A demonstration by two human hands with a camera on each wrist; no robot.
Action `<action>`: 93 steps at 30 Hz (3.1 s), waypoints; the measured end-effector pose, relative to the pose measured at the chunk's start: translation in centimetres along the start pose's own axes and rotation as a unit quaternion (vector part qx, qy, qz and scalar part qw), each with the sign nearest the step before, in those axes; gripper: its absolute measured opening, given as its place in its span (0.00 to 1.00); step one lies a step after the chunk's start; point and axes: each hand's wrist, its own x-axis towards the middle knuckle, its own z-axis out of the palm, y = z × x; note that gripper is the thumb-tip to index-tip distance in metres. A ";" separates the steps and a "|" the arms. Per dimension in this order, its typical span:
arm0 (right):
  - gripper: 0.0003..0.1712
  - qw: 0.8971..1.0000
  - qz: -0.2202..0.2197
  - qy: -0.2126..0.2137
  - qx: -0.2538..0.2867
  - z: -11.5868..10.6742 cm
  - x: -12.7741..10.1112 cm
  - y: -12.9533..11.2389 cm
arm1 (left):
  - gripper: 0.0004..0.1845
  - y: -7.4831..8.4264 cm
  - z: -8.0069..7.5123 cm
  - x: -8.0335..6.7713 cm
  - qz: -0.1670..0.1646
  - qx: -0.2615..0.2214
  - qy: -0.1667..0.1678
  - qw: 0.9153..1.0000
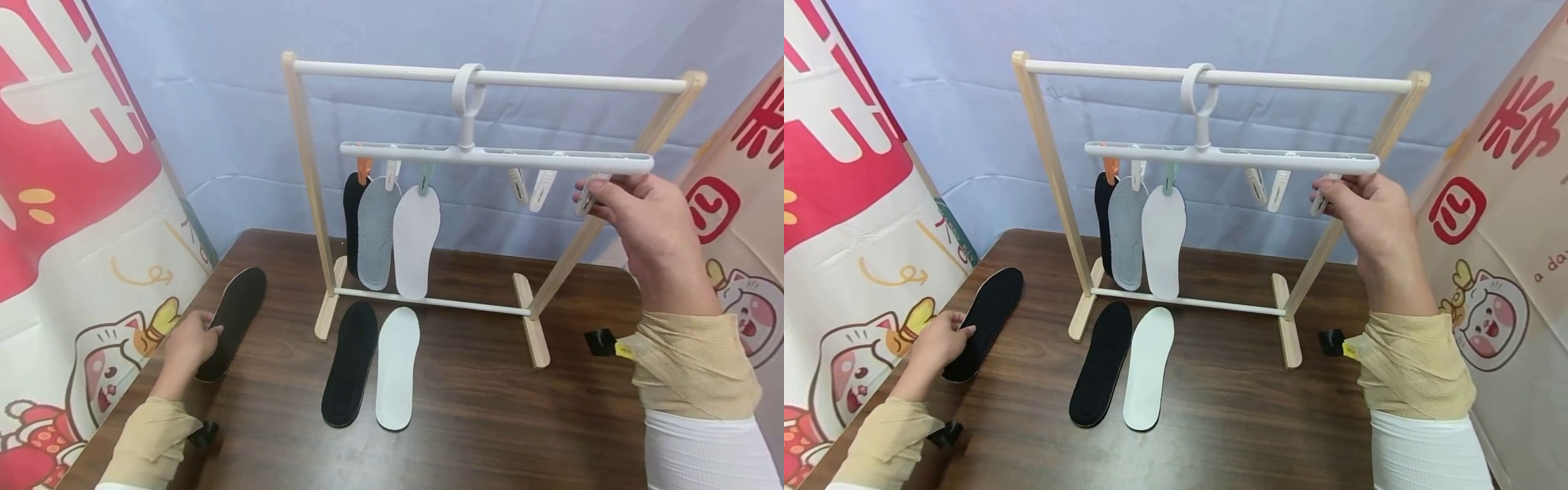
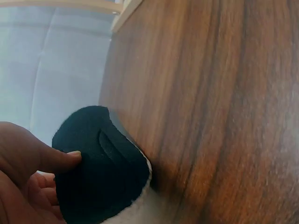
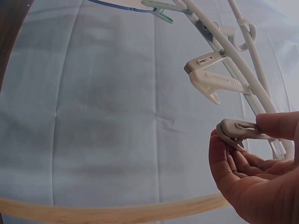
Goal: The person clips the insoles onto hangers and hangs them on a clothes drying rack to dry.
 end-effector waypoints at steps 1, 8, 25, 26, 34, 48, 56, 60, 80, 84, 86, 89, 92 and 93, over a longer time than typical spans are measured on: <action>0.03 1.000 -0.003 -0.002 0.005 0.0 0.0 0.0 | 0.18 0.1 -0.1 -0.1 0.000 -0.001 0.000 1.000; 0.03 1.000 -0.013 -0.016 0.018 0.1 0.0 0.4 | 0.19 0.7 -0.7 -0.8 0.005 -0.011 -0.011 1.000; 0.06 0.999 -0.022 -0.028 -0.004 0.1 -0.3 1.2 | 0.17 3.0 -1.0 -2.9 0.086 -0.010 -0.058 0.995; 0.06 0.999 -0.024 -0.030 -0.004 0.2 -0.3 1.2 | 0.17 3.1 -1.0 -3.0 0.088 -0.011 -0.058 0.994; 0.08 0.999 -0.021 -0.042 0.029 0.3 -0.3 1.7 | 0.13 4.1 -0.3 -3.8 0.112 -0.015 -0.050 0.992; 0.07 0.999 -0.026 -0.048 0.006 0.5 -0.5 2.0 | 0.11 5.7 1.0 -4.7 0.143 -0.026 -0.046 0.988; 0.05 0.999 -0.023 -0.043 -0.022 0.7 -0.5 1.9 | 0.10 6.9 1.7 -5.2 0.153 -0.038 -0.042 0.987; 0.06 0.998 -0.023 -0.044 -0.031 0.6 -0.6 2.0 | 0.10 7.6 2.1 -5.5 0.152 -0.042 -0.048 0.986; 0.05 0.999 -0.017 -0.042 -0.011 0.6 -0.9 1.9 | 0.07 10.5 4.2 -7.1 0.172 -0.058 -0.051 0.982; 0.05 0.999 -0.016 -0.037 -0.012 0.6 -0.8 1.9 | 0.06 11.3 4.6 -7.4 0.179 -0.061 -0.051 0.981; 0.05 0.999 -0.019 -0.034 -0.009 0.6 -0.8 1.9 | 0.06 11.7 4.8 -7.5 0.183 -0.064 -0.049 0.980; 0.05 0.999 -0.025 -0.028 -0.005 0.8 -0.8 2.0 | 0.06 12.3 5.1 -7.7 0.187 -0.070 -0.051 0.978; 0.05 0.999 -0.030 -0.021 -0.004 1.0 -0.8 2.1 | 0.06 13.0 5.4 -7.9 0.192 -0.077 -0.055 0.977; 0.05 0.999 -0.030 -0.019 -0.005 1.0 -0.8 2.1 | 0.06 13.2 5.5 -7.9 0.194 -0.080 -0.056 0.976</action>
